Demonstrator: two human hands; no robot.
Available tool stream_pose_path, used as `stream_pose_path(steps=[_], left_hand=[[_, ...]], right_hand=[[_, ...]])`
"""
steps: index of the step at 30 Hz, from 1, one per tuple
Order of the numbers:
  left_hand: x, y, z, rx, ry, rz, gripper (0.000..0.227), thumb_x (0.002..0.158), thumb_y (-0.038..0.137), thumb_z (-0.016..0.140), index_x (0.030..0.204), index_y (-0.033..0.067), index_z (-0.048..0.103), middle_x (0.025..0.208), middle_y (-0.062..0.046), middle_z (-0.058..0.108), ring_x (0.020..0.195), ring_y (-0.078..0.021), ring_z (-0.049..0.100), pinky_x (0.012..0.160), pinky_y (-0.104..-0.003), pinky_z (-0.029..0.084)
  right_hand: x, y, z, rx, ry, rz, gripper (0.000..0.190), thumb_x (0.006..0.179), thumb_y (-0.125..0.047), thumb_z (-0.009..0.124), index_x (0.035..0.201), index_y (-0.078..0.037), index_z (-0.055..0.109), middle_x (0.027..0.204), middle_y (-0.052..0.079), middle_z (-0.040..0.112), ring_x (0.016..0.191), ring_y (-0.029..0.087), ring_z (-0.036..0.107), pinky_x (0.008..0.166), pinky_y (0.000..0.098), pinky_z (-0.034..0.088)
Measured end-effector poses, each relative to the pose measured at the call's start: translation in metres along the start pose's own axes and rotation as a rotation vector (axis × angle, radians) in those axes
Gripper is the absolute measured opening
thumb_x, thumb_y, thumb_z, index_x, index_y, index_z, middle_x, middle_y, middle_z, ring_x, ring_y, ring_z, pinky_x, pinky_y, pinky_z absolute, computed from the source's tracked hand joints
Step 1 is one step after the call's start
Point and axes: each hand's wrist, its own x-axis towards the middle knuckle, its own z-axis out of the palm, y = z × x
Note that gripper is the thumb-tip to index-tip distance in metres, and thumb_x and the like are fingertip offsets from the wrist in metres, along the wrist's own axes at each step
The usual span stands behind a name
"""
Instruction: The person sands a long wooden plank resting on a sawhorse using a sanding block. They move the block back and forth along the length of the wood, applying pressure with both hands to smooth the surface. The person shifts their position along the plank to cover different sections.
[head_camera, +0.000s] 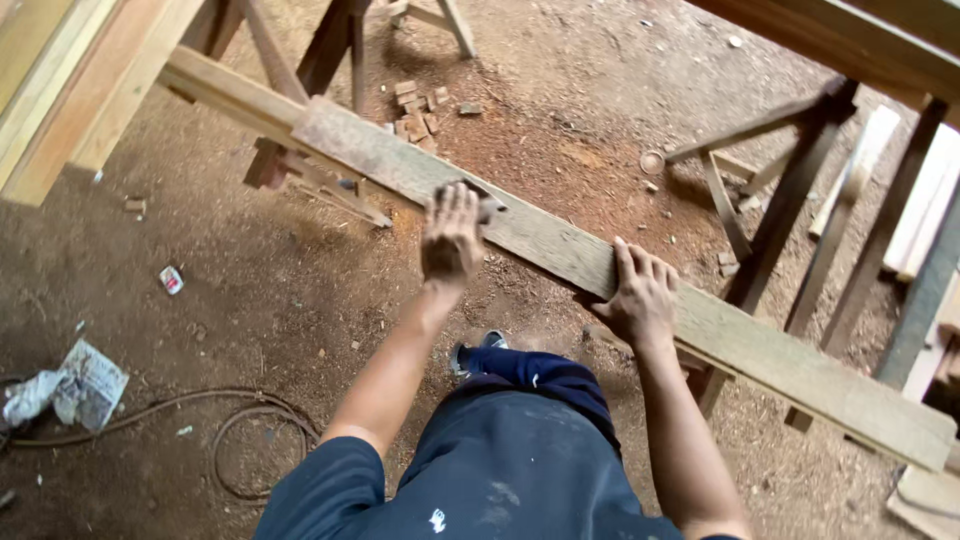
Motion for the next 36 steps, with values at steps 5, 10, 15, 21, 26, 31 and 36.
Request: stream_pose_path(steps=[5,10,15,21,26,31,36], left_hand=[[-0.026,0.111,-0.017,-0.563,-0.248,0.230,0.036,0.107,0.014,0.043,0.124,0.0178,0.075,0.125,-0.011,0.072,0.111,-0.0226,0.072,0.116,-0.040,0.047],[-0.022,0.090,-0.017,-0.678,-0.067,0.319,0.033,0.098,0.010,0.051,0.109,0.0243,0.079,0.115,-0.008,0.077,0.110,-0.0235,0.074,0.106,-0.037,0.051],[0.013,0.004,-0.011,-0.193,-0.098,0.141,0.034,0.110,0.029,0.050,0.120,0.0068,0.074,0.126,-0.014,0.072,0.117,-0.0279,0.070,0.106,-0.044,0.052],[-0.012,0.082,-0.021,-0.441,-0.050,0.254,0.030,0.103,0.026,0.051,0.116,0.0135,0.074,0.127,-0.017,0.071,0.120,-0.0305,0.067,0.109,-0.045,0.044],[-0.040,0.102,-0.008,-0.592,-0.138,0.391,0.032,0.103,0.023,0.051,0.125,0.0105,0.071,0.130,-0.011,0.070,0.126,-0.0244,0.063,0.120,-0.048,0.027],[-0.031,0.025,0.021,-0.416,0.030,0.213,0.036,0.114,0.026,0.041,0.128,0.0143,0.071,0.131,-0.011,0.072,0.129,-0.0262,0.064,0.123,-0.051,0.028],[-0.010,-0.007,0.011,-0.256,0.226,-0.030,0.040,0.117,0.034,0.042,0.120,0.0074,0.071,0.110,-0.016,0.077,0.114,-0.0303,0.073,0.118,-0.056,0.042]], right_hand=[[0.003,-0.002,0.001,0.014,0.047,-0.022,0.113,0.062,-0.070,0.080,0.153,-0.013,0.043,0.141,0.011,0.055,0.128,0.030,0.051,0.112,0.0439,0.034],[0.001,0.001,0.000,0.090,0.072,-0.015,0.114,0.058,-0.069,0.082,0.151,-0.015,0.045,0.138,0.010,0.057,0.127,0.030,0.053,0.109,0.0459,0.035],[0.004,-0.003,-0.012,0.090,0.045,0.020,0.117,0.050,-0.061,0.090,0.148,-0.016,0.046,0.132,0.011,0.059,0.124,0.030,0.053,0.108,0.0461,0.036],[0.005,-0.005,-0.009,0.101,0.090,-0.008,0.114,0.052,-0.064,0.088,0.146,-0.015,0.047,0.127,0.011,0.060,0.121,0.030,0.055,0.106,0.0448,0.037],[0.002,-0.005,-0.006,0.145,0.117,-0.022,0.103,0.071,-0.069,0.082,0.150,-0.013,0.047,0.126,0.012,0.060,0.120,0.029,0.056,0.105,0.0448,0.039],[0.002,-0.004,-0.016,0.083,0.093,-0.007,0.111,0.056,-0.069,0.084,0.147,-0.015,0.047,0.126,0.012,0.060,0.121,0.030,0.055,0.107,0.0459,0.037],[0.005,-0.010,-0.026,0.087,0.054,0.000,0.110,0.059,-0.068,0.084,0.148,-0.014,0.046,0.125,0.012,0.059,0.123,0.030,0.055,0.109,0.0459,0.037]])
